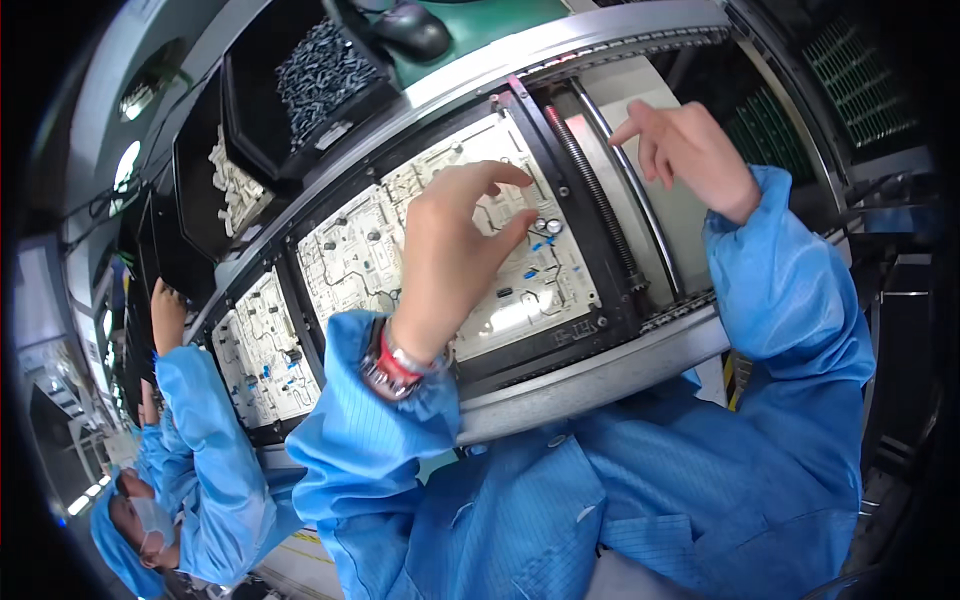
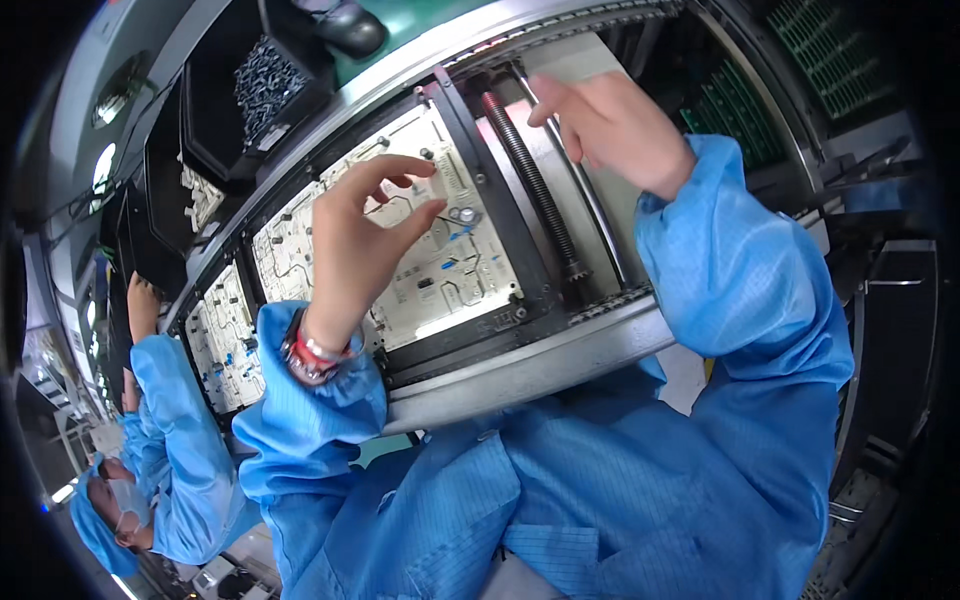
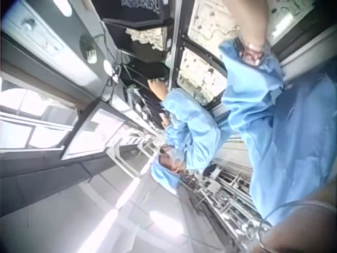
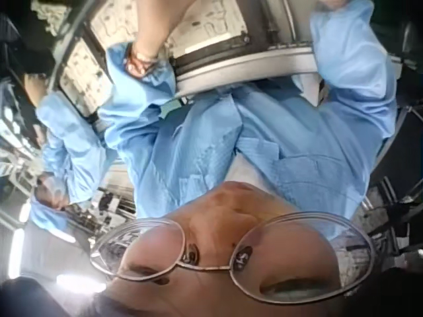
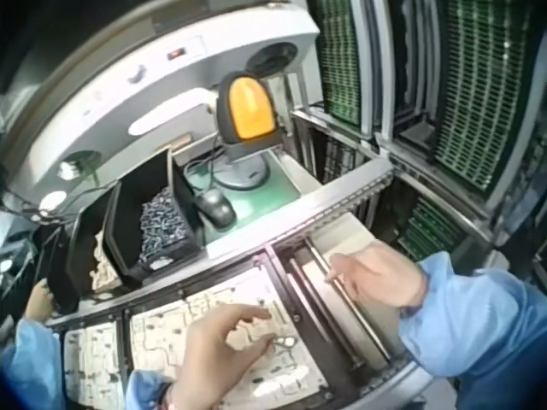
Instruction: Manually placing small electronic components onto circuit boards at a production station.
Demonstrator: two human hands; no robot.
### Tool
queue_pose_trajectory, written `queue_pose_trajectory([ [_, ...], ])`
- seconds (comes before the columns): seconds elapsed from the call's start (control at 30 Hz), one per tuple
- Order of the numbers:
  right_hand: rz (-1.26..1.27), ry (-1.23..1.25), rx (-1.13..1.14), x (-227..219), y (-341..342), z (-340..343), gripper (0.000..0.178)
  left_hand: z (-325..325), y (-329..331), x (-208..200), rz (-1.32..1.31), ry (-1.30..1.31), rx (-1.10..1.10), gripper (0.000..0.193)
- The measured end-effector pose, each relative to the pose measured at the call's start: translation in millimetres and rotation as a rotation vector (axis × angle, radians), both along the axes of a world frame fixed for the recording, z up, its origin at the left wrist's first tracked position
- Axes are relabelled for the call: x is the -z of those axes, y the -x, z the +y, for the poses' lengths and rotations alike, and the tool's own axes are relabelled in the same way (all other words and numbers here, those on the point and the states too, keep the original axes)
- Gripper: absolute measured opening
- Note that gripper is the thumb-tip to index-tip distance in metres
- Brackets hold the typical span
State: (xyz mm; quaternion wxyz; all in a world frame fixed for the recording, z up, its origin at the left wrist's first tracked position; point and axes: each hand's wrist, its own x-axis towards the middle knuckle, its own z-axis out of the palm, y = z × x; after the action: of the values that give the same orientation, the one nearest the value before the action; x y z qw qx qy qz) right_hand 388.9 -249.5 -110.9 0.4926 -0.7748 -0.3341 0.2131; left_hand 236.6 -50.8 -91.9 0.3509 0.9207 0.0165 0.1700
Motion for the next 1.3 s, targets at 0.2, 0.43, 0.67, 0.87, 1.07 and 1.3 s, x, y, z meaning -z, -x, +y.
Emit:
queue_pose_trajectory([
  [0.2, -0.403, -0.092, -0.060, 1.4, -5.1, -4.5, 0.043, -6.1, -20.3, 16.4, 0.050, -0.130, -0.014, 0.027],
  [0.43, -0.494, -0.094, -0.066, 5.3, 1.1, -1.5, 0.042, -7.8, -21.3, 7.4, 0.120, -0.210, -0.003, 0.027],
  [0.67, -0.441, -0.055, -0.081, 3.3, 5.3, 0.7, 0.045, -8.1, -23.4, 5.3, 0.154, -0.235, -0.004, 0.030],
  [0.87, -0.446, -0.054, -0.074, 5.3, 8.5, 4.1, 0.046, -8.1, -23.4, 1.9, 0.155, -0.299, 0.025, 0.030],
  [1.07, -0.418, -0.022, -0.093, 4.5, 8.0, 0.9, 0.050, -10.5, -29.1, 3.1, 0.131, -0.298, 0.067, 0.031],
  [1.3, -0.423, -0.027, -0.090, 0.4, 7.3, 1.7, 0.051, -7.5, -24.1, 4.0, 0.103, -0.265, 0.041, 0.031],
])
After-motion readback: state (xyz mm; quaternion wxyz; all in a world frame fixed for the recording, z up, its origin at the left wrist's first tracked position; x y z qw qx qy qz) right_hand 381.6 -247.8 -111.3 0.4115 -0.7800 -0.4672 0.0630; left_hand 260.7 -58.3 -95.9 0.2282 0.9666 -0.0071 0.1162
